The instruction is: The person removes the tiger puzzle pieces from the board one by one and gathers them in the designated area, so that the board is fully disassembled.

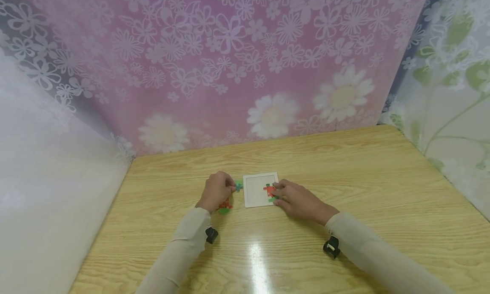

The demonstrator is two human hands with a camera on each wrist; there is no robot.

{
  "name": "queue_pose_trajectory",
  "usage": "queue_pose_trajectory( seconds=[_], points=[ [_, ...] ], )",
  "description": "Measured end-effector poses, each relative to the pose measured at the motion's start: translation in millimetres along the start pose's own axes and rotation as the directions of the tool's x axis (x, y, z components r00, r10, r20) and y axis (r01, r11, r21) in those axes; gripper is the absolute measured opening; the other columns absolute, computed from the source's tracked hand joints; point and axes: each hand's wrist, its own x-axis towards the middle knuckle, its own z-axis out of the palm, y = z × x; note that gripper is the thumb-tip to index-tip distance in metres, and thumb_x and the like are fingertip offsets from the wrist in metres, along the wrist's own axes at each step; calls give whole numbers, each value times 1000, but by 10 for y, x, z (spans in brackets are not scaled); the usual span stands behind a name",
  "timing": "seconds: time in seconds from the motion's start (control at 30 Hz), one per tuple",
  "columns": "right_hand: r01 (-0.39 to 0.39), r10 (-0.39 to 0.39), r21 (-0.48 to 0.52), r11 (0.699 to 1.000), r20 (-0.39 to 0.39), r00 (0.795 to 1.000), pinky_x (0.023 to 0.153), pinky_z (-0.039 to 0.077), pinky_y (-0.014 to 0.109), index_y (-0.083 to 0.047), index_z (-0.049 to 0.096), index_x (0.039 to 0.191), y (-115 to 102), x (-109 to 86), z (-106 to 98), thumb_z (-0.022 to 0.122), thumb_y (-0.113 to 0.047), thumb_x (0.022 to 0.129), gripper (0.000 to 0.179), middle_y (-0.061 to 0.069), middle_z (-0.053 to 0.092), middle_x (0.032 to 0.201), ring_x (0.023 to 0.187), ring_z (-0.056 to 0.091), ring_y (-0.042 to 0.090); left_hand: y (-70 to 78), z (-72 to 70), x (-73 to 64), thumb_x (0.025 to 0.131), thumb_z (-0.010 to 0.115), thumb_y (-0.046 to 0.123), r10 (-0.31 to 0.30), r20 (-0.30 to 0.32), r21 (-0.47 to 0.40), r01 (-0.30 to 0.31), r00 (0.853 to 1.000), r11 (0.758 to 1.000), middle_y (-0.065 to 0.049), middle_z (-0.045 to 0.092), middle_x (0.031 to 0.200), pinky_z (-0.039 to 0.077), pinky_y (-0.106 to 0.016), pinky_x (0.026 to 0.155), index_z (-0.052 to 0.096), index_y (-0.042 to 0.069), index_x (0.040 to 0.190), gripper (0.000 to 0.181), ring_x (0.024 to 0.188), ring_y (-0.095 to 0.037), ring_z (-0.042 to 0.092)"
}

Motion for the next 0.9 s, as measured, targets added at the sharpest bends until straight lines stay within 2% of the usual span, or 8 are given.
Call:
queue_pose_trajectory(
  seconds=[0.33, 0.53, 0.73, 0.9],
  points=[
    [-9, 9, -12, 1000, 5, 1000, 97, 51, 50, 6, 64, 131, 20, -12, -6, 68, -16, 99, 39, 24, 56, 139, 124, 58, 37, 26, 8, 5, 89, 77, 1, -11, 7, -36, 11, 1000, 999, -4, 72, 84, 57, -33, 69, 78, 2, 91, 3, 74, -16, 65],
    [-16, 16, -30, 999, 0, 1000, 99, 50, 50, 3, 66, 130, 34, -12, 1, 68, -18, 99, 38, 22, 57, 139, 126, 57, 36, 187, 32, 9, 89, 77, 3, 36, 17, -21, -35, 999, 999, -6, 74, 87, 58, -36, 74, 78, 1, 92, 4, 80, -19, 68],
    [-28, 28, -43, 999, 9, 1000, 102, 48, 51, 1, 69, 128, 28, -11, 7, 68, -20, 99, 35, 21, 58, 140, 131, 54, 35, 385, 124, 4, 91, 75, 3, 86, 65, -2, -86, 994, 996, -10, 75, 93, 57, -37, 77, 78, 0, 95, 6, 87, -23, 70],
    [-40, 40, -40, 998, 3, 999, 100, 49, 50, -1, 72, 122, -6, -6, -1, 69, -19, 99, 30, 20, 57, 140, 130, 54, 35, 508, 222, 41, 92, 74, 5, 82, 104, 17, -84, 991, 996, -8, 75, 97, 57, -37, 80, 78, 2, 97, 7, 91, -23, 70]
  ],
)
